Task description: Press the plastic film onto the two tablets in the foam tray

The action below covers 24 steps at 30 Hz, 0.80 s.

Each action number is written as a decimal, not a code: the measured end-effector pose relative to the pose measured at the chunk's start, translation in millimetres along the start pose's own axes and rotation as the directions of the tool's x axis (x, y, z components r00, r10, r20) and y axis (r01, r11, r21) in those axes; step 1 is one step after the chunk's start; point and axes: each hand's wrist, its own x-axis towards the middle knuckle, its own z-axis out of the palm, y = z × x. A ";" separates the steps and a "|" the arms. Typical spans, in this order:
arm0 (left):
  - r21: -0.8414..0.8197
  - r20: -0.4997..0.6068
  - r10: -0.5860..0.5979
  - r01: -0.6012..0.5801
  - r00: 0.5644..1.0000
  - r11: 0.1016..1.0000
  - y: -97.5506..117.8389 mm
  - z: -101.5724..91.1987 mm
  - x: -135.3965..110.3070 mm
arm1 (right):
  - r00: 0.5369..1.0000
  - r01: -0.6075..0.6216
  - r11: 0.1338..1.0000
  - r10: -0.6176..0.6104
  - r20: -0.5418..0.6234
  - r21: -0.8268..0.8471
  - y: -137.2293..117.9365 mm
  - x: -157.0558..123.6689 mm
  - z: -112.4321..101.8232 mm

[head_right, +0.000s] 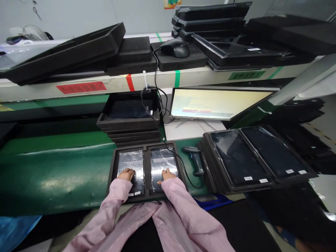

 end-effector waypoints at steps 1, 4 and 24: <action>0.000 -0.006 0.027 -0.027 1.000 1.000 -0.7 -3.0 3.0 | 1.000 -0.002 1.000 0.002 0.000 -0.003 -0.9 -1.4 -1.2; 0.023 0.007 0.108 -0.108 0.994 0.994 -0.7 -11.5 11.4 | 1.000 0.004 1.000 -0.004 -0.009 -0.001 -2.1 -3.3 -1.6; 0.195 0.141 0.283 -0.307 0.949 0.932 24.3 -20.0 27.7 | 0.998 0.053 0.998 -0.051 -0.048 0.027 10.1 8.7 16.1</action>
